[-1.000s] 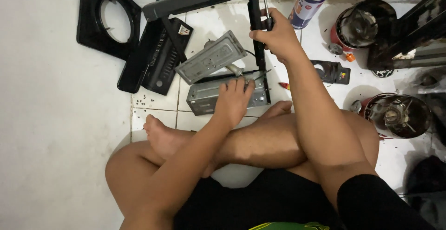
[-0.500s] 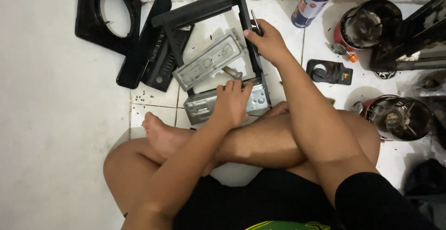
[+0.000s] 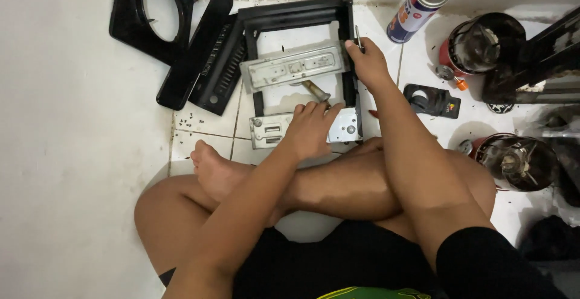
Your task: Dismantling a gas burner assembly by removing screws with a screwdriver and separating the metal components.
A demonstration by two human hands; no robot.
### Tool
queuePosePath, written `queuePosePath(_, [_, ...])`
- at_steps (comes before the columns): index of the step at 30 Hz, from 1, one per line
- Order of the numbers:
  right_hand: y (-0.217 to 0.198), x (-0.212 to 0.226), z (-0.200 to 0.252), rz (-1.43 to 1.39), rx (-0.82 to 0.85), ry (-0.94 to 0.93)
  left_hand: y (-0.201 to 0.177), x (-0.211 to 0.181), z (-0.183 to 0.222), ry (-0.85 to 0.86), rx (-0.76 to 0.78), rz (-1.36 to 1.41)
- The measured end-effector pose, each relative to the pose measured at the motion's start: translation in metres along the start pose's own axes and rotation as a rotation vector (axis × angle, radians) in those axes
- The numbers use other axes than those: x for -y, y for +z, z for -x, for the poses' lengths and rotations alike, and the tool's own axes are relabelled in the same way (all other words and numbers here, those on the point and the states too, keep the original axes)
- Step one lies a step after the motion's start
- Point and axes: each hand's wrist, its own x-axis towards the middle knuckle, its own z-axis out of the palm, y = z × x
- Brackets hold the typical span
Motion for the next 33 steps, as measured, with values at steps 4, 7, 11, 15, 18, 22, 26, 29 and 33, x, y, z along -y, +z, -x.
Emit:
queuePosePath(4, [-0.004,-0.001,0.007,0.047,-0.025,0.013,-0.005,0.003,0.004,0.025,-0.006,0.067])
queuePosePath(7, [-0.022,0.027,0.025,0.225,-0.029,0.038,-0.009,0.005,0.006,0.041,-0.066,0.092])
queuePosePath(11, [-0.061,0.105,0.088,0.377,-0.043,-0.085,-0.009,0.012,0.009,0.005,-0.127,0.105])
queuePosePath(15, [-0.087,0.149,0.155,0.514,0.002,-0.417,-0.006,0.020,0.007,-0.049,-0.122,0.076])
queuePosePath(18, [-0.092,0.121,0.176,0.360,-0.168,-0.310,-0.005,0.023,0.006,-0.088,-0.123,0.083])
queuePosePath(22, [-0.083,0.075,0.185,0.033,-0.282,-0.283,0.007,0.033,0.002,-0.091,-0.162,0.065])
queuePosePath(26, [-0.072,0.058,0.178,0.041,-0.274,-0.372,0.003,0.034,0.003,-0.111,-0.149,0.070])
queuePosePath(29, [-0.065,0.056,0.176,0.264,-0.287,-0.409,0.000,0.034,0.004,-0.103,-0.147,0.082])
queuePosePath(33, [-0.060,0.061,0.178,0.382,-0.280,-0.450,-0.002,0.033,0.004,-0.113,-0.136,0.107])
